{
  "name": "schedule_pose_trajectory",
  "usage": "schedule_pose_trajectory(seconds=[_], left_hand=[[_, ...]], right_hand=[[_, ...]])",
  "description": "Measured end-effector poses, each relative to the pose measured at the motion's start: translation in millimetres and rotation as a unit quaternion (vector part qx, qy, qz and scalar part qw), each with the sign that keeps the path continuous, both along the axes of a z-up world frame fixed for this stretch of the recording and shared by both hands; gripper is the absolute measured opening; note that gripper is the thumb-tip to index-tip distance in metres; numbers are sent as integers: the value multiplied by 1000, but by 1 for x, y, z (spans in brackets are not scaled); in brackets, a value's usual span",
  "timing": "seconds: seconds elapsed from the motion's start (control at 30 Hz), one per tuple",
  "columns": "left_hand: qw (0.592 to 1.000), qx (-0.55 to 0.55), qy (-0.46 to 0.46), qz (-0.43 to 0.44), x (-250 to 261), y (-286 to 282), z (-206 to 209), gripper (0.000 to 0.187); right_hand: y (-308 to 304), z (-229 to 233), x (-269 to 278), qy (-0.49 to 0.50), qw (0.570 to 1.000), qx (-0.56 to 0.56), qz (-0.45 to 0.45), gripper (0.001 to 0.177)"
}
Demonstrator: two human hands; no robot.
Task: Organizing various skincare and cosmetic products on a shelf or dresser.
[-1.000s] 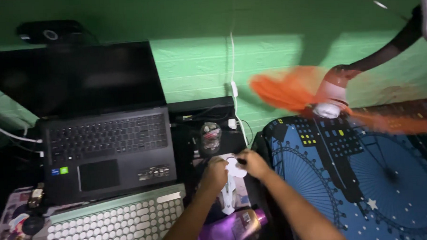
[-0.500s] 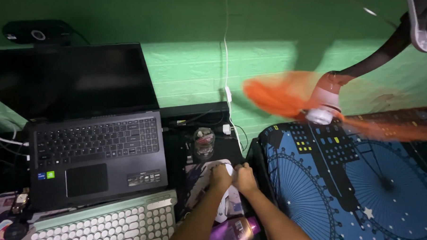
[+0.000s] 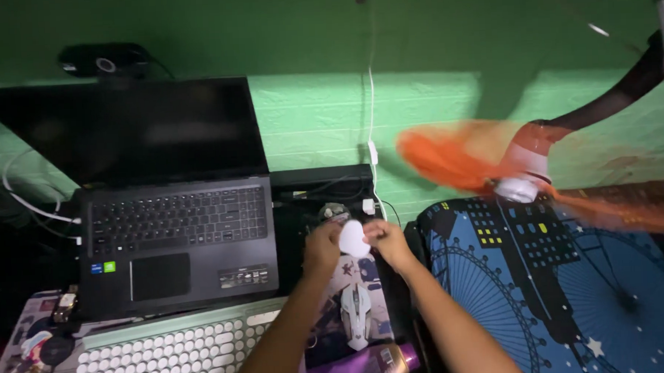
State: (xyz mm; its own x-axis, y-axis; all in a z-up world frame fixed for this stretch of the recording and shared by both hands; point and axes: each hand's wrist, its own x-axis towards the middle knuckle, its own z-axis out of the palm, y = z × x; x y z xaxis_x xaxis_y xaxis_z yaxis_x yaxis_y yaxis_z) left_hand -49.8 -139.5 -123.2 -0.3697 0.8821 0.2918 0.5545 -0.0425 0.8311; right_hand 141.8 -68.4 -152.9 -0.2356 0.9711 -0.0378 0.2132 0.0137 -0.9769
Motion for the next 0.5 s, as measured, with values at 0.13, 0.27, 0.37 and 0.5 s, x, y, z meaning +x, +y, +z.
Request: schedule_pose_trajectory(seconds=[0.13,0.27,0.37,0.5], left_hand=[[999,37,12,-1,-22,3,71,19],[996,87,15,-18,-31,7,93,20],[997,64,28,-33,-34,14,88,16],[999,32,5,-38,-32,9,93,17]], right_hand=[[22,29,-32,62,997,36,42,15],[36,42,-54,-3,995,92,23,13],[47,23,-58,4,994,112,9,13],[52,8,-53,9,994,107,21,13]])
